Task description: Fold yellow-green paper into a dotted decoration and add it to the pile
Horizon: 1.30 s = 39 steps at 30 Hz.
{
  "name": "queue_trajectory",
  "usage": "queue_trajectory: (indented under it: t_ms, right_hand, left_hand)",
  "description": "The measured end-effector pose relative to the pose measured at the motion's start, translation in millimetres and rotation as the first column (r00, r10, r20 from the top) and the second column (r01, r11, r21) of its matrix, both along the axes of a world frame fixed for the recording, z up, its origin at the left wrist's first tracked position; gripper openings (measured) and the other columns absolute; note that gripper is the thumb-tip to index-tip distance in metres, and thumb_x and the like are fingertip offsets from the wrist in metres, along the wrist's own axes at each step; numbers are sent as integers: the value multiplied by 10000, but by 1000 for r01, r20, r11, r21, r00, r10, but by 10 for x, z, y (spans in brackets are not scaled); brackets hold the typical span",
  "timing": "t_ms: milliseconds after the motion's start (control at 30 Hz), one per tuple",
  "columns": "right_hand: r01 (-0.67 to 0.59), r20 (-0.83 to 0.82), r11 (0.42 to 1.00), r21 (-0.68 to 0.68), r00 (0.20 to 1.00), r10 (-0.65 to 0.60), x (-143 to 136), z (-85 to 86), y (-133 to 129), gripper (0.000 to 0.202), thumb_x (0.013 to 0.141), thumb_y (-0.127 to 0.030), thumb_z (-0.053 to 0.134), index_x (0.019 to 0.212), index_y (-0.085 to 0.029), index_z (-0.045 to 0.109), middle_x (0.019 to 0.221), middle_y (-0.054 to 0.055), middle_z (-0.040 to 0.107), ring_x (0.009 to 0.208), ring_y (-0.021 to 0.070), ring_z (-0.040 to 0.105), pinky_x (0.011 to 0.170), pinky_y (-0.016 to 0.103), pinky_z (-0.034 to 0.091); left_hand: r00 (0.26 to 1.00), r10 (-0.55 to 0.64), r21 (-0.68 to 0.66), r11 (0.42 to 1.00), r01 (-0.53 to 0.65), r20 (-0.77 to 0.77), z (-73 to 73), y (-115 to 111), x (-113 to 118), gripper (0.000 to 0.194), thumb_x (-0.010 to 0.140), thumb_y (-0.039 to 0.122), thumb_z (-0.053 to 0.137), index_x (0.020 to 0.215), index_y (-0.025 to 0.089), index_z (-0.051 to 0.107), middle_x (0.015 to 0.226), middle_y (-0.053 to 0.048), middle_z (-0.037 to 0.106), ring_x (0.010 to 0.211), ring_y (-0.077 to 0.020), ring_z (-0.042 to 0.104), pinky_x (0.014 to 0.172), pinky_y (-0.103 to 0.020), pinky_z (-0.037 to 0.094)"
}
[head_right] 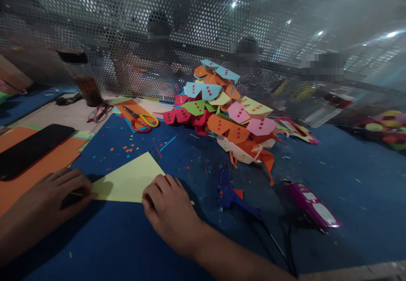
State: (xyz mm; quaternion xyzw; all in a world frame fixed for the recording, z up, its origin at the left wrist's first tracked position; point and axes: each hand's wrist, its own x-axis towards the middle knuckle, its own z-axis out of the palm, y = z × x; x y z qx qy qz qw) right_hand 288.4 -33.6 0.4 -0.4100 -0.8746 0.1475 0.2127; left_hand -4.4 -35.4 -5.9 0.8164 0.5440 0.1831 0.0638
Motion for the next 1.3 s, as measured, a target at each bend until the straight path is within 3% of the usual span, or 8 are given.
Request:
queue_trajectory:
  t_ms: [467,767,1300]
  right_hand:
    - [6,3,1000,-11,1000,-5,-6,24,1,82,958,-128,593,914,-192,620,980,42,645,952,203,567,851,344,462]
    - [4,-3,1000,14,1000,-4,-6,0,4,93,950,-125,590,902,-199,621,970,45,647,944,200,573,846,338,472]
    - [-1,1,1000,3,1000,1,-4,13,2,88,947,-116,600,908,-195,614,971,41,642,944,204,568,839,342,472]
  left_hand:
    - [998,58,-1,998,-58,32,-19,-33,-141,198,915,414,535,780,288,605,828,-30,680,815,-276,618,729,-399,447]
    - [998,53,-15,998,-53,-42,-64,-3,-302,196,913,429,549,803,281,617,855,-23,697,820,-270,627,710,-402,501]
    - [997,73,-21,997,-74,-32,-102,-5,-387,213,928,449,547,833,281,638,902,-31,714,883,-278,652,742,-398,531]
